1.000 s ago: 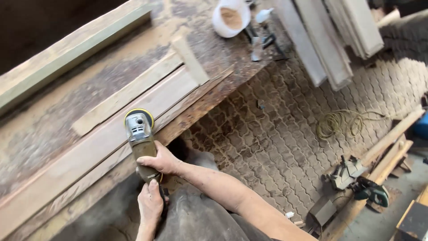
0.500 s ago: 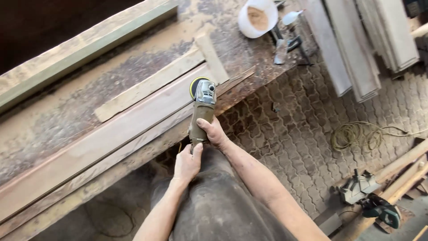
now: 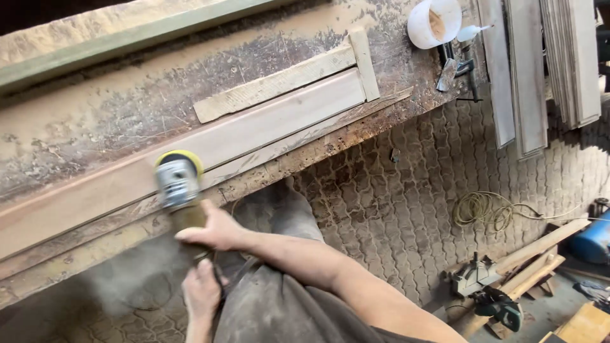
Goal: Sanding a wooden board using an angle grinder and filling cracks with glue.
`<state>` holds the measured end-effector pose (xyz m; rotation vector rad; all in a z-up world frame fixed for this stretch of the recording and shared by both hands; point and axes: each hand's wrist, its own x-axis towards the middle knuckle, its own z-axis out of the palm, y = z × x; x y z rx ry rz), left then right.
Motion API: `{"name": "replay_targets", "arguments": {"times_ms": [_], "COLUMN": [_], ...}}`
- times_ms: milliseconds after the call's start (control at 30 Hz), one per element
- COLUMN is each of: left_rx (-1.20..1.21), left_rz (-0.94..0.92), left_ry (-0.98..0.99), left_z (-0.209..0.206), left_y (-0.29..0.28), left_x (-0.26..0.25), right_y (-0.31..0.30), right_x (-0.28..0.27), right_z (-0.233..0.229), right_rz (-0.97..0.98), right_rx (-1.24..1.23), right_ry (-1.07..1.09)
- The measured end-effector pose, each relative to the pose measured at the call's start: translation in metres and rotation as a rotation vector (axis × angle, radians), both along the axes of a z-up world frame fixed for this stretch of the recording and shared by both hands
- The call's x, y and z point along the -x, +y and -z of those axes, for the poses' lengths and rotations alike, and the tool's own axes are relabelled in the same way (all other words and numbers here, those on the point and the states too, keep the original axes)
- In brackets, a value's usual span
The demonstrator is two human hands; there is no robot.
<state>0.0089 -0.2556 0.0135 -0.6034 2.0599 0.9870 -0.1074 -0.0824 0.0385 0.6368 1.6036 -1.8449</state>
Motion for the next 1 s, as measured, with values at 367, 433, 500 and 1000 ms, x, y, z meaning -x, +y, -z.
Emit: {"name": "replay_targets", "arguments": {"times_ms": [367, 433, 500, 1000], "left_rx": [0.005, 0.015, 0.028, -0.174], "left_rz": [0.015, 0.092, 0.175, 0.385], "left_ry": [0.083, 0.101, 0.131, 0.031], "left_z": [0.006, 0.026, 0.033, -0.012], "left_y": [0.002, 0.024, 0.057, 0.284], "left_x": [-0.026, -0.042, -0.044, 0.068], "right_y": [0.026, 0.06, 0.095, 0.277], "right_x": [-0.007, -0.03, -0.047, -0.078], "right_z": [-0.012, -0.005, 0.002, 0.104], "right_rz": [-0.182, -0.051, 0.085, 0.613], "right_rx": [0.046, 0.059, 0.074, -0.039], "right_ry": [-0.02, 0.005, 0.041, 0.017]}}
